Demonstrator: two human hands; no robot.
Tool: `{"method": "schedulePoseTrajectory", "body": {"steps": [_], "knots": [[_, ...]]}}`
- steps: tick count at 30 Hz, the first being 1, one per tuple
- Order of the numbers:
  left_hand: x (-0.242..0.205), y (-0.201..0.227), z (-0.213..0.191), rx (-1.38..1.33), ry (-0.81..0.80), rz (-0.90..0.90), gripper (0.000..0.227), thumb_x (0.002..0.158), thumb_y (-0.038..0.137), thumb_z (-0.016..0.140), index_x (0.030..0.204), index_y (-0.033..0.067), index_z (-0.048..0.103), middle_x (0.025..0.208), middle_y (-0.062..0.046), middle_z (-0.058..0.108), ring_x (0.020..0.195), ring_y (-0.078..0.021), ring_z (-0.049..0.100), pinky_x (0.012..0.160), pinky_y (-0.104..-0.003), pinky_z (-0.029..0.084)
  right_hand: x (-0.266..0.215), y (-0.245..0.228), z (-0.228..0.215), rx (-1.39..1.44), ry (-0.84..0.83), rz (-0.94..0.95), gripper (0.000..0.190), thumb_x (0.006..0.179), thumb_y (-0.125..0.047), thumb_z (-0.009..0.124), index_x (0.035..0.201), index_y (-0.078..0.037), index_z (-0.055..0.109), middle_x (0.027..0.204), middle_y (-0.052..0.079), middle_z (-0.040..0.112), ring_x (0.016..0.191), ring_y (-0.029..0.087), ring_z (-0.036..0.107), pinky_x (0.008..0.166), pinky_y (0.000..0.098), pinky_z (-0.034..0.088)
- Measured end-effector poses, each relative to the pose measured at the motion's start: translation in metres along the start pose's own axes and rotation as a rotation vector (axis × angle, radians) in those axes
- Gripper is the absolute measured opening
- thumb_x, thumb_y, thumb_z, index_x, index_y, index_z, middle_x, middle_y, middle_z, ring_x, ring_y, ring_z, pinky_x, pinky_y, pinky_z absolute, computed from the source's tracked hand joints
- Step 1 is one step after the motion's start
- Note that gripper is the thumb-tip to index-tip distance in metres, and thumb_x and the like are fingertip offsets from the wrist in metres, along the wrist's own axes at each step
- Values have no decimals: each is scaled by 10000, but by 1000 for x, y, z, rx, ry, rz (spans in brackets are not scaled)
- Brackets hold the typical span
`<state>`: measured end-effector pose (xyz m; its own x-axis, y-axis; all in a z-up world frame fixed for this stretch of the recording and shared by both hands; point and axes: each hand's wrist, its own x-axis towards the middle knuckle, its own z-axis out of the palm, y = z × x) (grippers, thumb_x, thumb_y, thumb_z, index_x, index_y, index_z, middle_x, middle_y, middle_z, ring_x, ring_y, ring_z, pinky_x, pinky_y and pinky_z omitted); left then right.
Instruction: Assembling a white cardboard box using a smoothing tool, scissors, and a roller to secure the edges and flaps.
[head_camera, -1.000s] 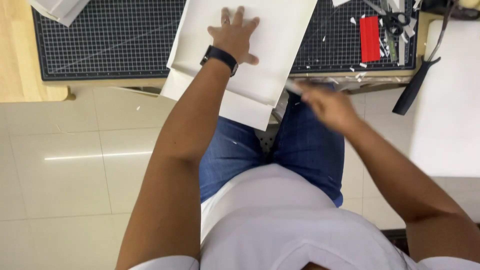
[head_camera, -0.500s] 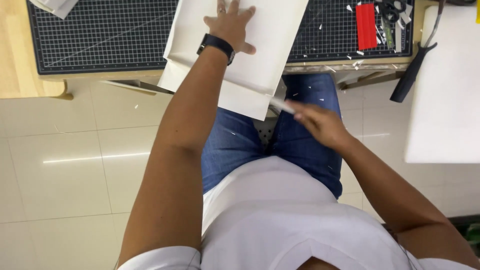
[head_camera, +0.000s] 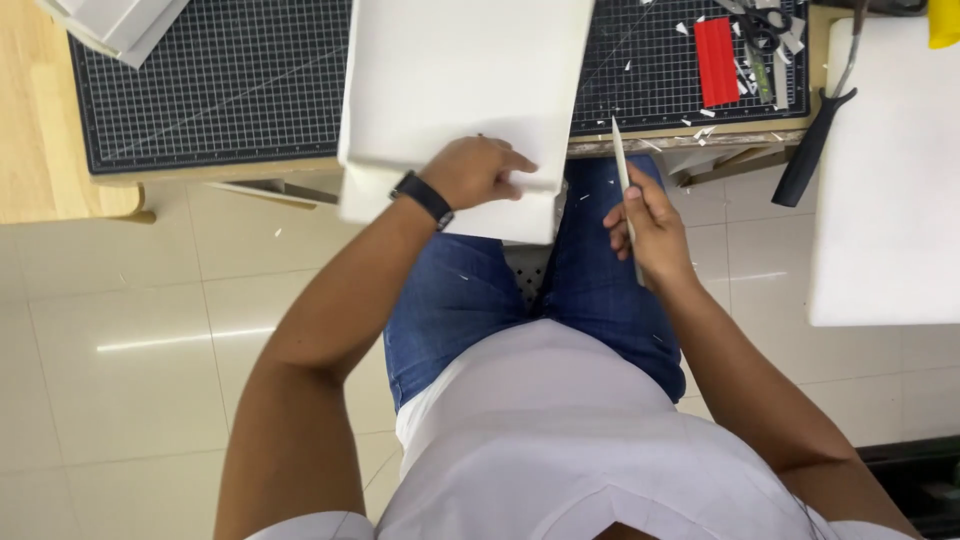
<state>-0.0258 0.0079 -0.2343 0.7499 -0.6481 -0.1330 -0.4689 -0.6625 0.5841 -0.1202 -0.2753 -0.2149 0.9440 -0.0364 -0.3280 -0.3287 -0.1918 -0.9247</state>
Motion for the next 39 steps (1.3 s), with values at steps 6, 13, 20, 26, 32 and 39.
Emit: {"method": "schedulePoseTrajectory", "body": {"steps": [6,13,20,26,32,39], "knots": [[81,22,37,-9,191,-40,319,978,314,644,1291,309,708,993,-39,711,914,-290,745,833,-452,604,34,-29,-16,-174,62,-24,396,1146,-269,434,1506,-124,518,817,168,686,554,182,652,366,279,557],[109,26,36,-74,229,-177,325,1006,358,609,1319,310,682,1025,-16,698,937,-226,745,854,-404,619,63,-37,-12,-256,87,-42,377,1135,-249,458,1476,-110,540,795,148,680,534,150,648,375,239,559],[109,27,37,-95,207,-196,326,1017,366,596,1330,318,673,1036,-3,697,943,-210,745,860,-394,621,62,-28,-11,-194,132,-19,395,1141,-252,414,1500,-125,523,775,150,669,518,167,636,368,246,570],[118,31,36,-115,209,-234,356,1023,338,574,1366,280,647,1070,-34,699,973,-229,750,897,-405,628,64,-40,0,-105,152,-15,422,1144,-257,382,1527,-103,466,816,180,676,551,177,671,400,250,617],[133,28,41,-150,267,-278,365,1015,355,576,1367,284,642,1070,-36,689,977,-232,752,893,-412,636,75,-40,22,-15,187,17,456,1141,-240,370,1563,-67,376,820,140,676,561,153,680,441,243,663],[149,23,49,-167,322,-273,398,1015,371,560,1370,210,636,1056,-73,684,970,-252,762,890,-407,645,90,-34,30,84,186,39,461,1137,-294,366,1549,-87,385,803,135,688,550,193,702,419,291,668]]}}
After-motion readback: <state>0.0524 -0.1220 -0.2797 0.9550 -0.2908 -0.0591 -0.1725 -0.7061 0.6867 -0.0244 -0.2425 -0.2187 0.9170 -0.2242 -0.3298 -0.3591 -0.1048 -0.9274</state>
